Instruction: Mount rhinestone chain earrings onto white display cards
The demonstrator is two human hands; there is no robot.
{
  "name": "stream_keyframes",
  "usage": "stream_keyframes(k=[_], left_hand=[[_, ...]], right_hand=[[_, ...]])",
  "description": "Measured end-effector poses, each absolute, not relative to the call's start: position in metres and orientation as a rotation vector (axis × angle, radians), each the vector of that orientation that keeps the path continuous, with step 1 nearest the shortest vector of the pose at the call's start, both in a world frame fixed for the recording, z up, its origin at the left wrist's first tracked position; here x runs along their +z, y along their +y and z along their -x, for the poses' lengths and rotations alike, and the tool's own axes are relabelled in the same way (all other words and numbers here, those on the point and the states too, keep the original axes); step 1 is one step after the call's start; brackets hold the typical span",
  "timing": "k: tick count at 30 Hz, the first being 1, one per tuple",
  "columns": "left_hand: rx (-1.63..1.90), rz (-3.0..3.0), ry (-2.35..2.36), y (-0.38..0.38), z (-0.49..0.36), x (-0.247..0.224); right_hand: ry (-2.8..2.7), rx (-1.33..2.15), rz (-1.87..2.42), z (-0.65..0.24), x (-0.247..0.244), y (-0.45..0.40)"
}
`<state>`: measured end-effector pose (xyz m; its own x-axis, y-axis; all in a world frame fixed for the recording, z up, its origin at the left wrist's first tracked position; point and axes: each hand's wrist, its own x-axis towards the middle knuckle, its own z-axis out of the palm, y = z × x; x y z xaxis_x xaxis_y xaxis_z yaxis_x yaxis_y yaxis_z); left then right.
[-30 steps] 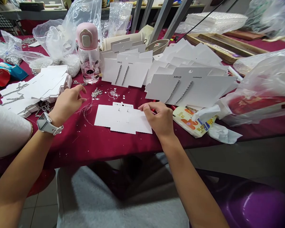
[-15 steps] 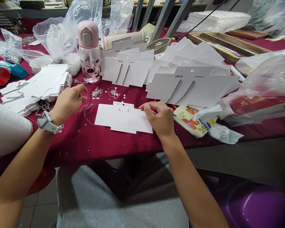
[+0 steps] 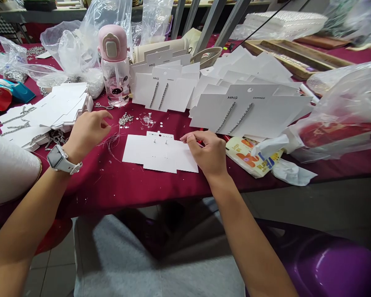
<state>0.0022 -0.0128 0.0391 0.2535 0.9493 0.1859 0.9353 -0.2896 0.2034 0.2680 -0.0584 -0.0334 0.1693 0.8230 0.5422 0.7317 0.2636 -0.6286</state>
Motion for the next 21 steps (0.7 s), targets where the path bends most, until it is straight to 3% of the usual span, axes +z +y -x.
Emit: stream_keyframes(k=[5,10,15,21], left_hand=[[0.631,-2.426,1.879,-0.011,-0.002,0.037],[0.975,-2.037,1.475,-0.013,-0.011,0.038],[0.998,-1.683,1.094,-0.023,-0.031,0.03],[0.871,-1.829,0.847,-0.045,-0.057,0.009]], right_hand=[[-1.565,0.111,1.444,-0.269,-0.035,-0.058],[-1.575,0.086,1.366,-0.268,-0.034,-0.059],[-1.723,0.158,1.144,-0.264,-0.032,-0.062],[-1.998,0.195,0.997,-0.254,-0.036,-0.064]])
